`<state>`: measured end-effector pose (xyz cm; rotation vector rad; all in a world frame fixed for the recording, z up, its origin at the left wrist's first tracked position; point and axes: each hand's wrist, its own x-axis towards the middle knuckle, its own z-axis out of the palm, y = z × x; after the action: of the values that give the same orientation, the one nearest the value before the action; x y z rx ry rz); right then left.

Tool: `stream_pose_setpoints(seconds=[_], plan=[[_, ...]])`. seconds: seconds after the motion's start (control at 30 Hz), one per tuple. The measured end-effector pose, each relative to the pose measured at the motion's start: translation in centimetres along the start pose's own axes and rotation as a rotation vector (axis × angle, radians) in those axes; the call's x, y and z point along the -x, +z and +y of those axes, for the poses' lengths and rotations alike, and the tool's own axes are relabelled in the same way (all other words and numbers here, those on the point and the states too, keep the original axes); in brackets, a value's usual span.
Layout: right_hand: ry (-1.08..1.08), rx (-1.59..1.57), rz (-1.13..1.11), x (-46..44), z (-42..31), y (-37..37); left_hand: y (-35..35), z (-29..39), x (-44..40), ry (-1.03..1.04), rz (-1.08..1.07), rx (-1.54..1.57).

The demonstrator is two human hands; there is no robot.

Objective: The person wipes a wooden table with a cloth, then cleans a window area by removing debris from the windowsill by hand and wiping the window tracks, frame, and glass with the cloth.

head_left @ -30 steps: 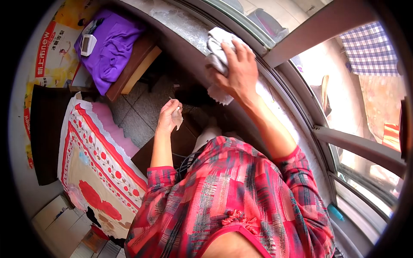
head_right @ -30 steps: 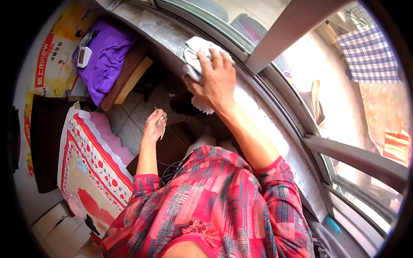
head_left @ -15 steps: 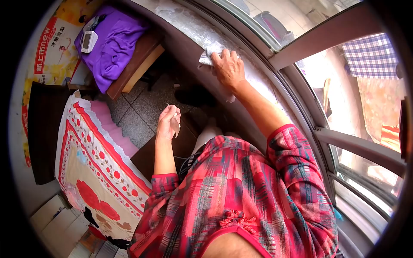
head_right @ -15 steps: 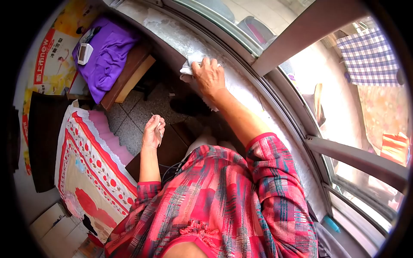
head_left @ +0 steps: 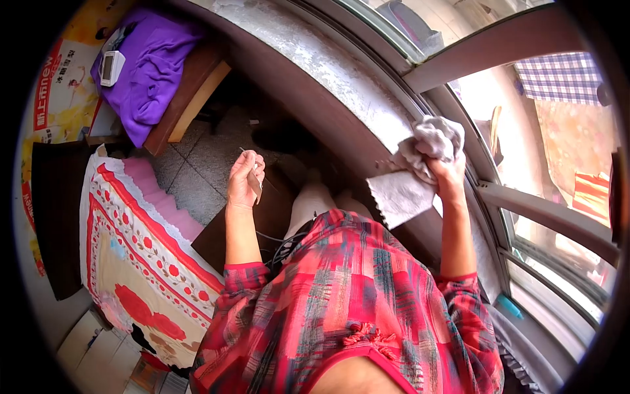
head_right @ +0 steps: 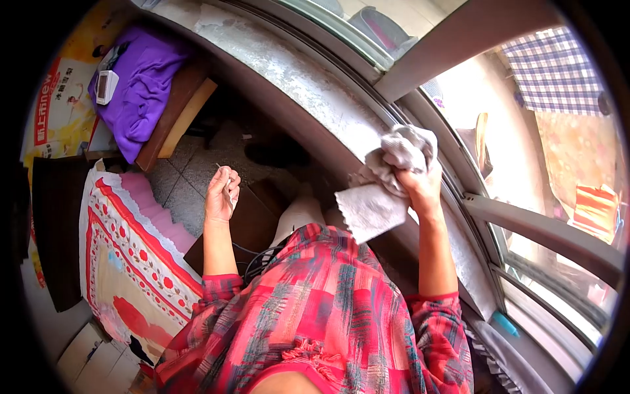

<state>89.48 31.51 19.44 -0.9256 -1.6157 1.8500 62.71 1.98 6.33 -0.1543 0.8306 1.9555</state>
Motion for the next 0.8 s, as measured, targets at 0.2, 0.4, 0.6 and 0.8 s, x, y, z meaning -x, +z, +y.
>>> stream_pose_setpoints(seconds=[0.2, 0.4, 0.6, 0.8], plan=[[0.105, 0.128, 0.41, 11.0, 1.7, -9.1, 5.9, -0.4, -2.3, -0.039, -0.167, -0.042], [0.084, -0.476, 0.655, 23.2, 3.1, -15.1, 13.5, -4.0, -1.0, -0.1, -0.41, -0.101], [-0.152, -0.768, 0.808, 33.8, 5.5, -21.2, 19.3, -13.1, 4.5, -0.3, -0.515, -0.127], [-0.241, -0.875, 0.953, 45.6, 10.5, -24.5, 25.0, -25.5, 11.1, -0.601, -0.589, -0.39]])
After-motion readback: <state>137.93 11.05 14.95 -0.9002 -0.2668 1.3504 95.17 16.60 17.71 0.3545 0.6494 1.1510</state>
